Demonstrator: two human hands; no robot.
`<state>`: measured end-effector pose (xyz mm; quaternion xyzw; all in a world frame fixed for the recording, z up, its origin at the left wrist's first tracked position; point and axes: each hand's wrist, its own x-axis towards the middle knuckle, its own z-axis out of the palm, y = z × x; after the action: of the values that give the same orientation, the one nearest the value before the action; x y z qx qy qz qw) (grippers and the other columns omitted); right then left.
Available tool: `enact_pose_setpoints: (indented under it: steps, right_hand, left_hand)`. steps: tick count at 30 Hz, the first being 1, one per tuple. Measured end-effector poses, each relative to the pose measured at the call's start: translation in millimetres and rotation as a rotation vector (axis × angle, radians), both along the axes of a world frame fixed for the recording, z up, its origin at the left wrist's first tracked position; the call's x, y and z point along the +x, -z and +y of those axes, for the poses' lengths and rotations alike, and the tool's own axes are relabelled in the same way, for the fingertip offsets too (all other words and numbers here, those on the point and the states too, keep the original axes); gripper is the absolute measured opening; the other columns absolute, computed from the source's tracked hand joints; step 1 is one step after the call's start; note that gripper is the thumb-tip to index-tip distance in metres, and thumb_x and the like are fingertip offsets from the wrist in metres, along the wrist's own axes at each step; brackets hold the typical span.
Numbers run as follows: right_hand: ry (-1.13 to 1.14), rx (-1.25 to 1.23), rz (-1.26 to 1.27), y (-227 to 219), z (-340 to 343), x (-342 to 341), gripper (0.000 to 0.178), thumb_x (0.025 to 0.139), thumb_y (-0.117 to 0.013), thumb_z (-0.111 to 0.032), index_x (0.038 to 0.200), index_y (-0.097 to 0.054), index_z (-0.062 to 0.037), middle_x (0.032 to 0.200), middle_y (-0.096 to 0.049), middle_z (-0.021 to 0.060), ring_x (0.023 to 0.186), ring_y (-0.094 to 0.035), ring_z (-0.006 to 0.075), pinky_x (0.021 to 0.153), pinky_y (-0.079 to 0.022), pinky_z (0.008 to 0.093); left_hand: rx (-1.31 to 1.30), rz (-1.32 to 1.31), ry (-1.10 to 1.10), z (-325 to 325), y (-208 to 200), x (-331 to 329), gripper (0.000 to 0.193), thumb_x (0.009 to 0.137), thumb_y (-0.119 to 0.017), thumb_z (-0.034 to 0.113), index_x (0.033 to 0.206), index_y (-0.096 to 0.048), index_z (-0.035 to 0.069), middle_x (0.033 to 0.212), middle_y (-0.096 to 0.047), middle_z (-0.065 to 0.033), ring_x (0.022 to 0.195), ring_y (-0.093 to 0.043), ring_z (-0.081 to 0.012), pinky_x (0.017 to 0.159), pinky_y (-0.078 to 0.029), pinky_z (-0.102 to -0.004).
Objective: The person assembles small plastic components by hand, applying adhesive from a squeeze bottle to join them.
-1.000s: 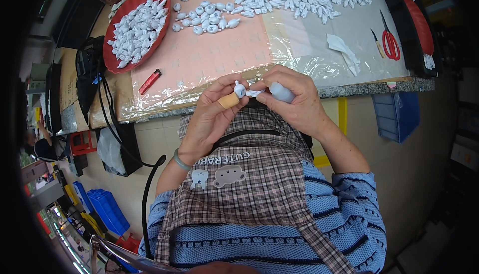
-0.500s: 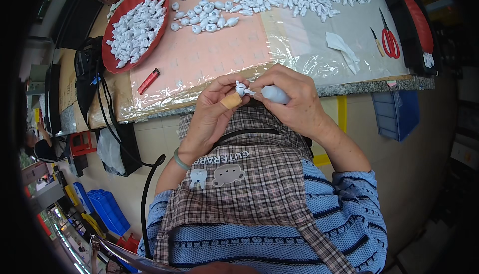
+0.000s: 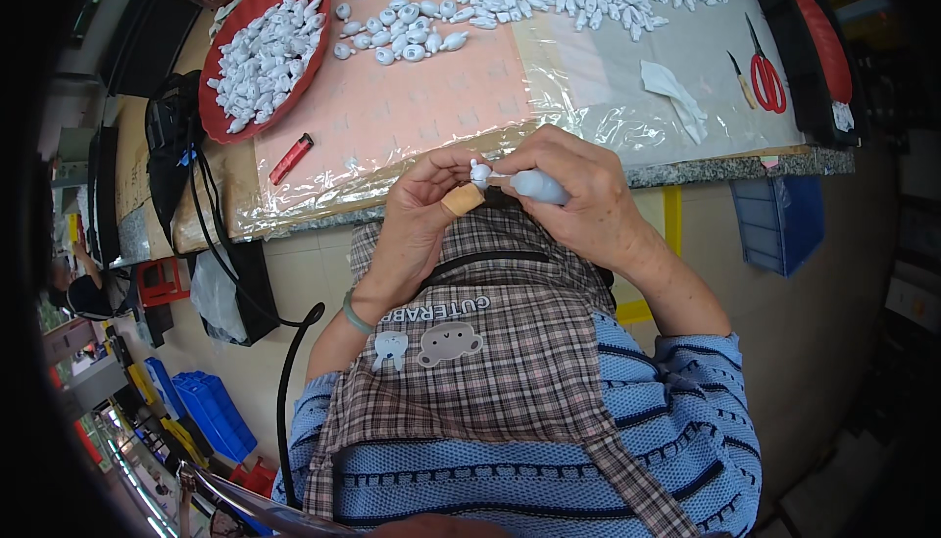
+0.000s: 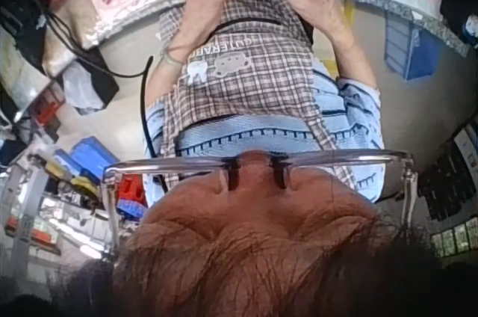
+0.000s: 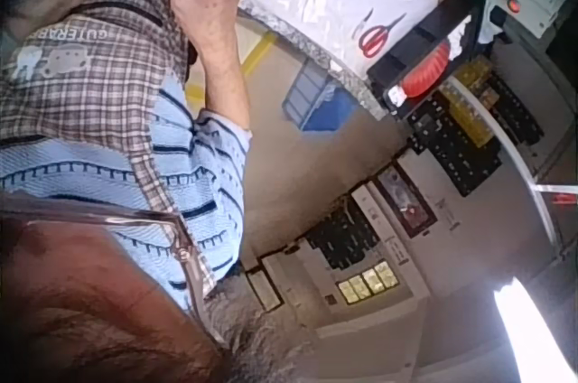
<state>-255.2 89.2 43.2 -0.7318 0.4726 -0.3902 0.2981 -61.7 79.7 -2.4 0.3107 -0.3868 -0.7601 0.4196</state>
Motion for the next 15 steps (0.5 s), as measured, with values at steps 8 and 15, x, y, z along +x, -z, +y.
enact_pose_setpoints:
  steps: [8, 15]
  right_hand:
    - [0.002, 0.04, -0.095, 5.8, 0.1, -1.0, 0.019, 0.072, -0.071, 0.007, 0.09, -0.067, -0.0007, 0.084, -0.065, 0.0099, 0.077, -0.064, 0.019, 0.066, -0.049, 0.0275]
    - [0.017, -0.002, -0.061, 4.4, 1.6, -0.3, 0.02, 0.072, -0.072, 0.006, 0.091, -0.067, -0.0005, 0.084, -0.065, 0.0105, 0.076, -0.064, 0.0195, 0.065, -0.049, 0.0275]
  left_hand:
    - [0.135, 0.038, -0.017, 1.4, 2.3, 0.4, 0.032, 0.086, -0.065, 0.002, 0.117, -0.058, -0.001, 0.108, -0.065, -0.0083, 0.096, -0.061, -0.0128, 0.088, -0.049, -0.026]
    - [0.165, 0.08, 0.012, 1.4, 2.4, 0.3, 0.03, 0.087, -0.061, -0.001, 0.116, -0.058, -0.002, 0.108, -0.066, -0.0101, 0.096, -0.063, -0.0145, 0.086, -0.05, -0.0267]
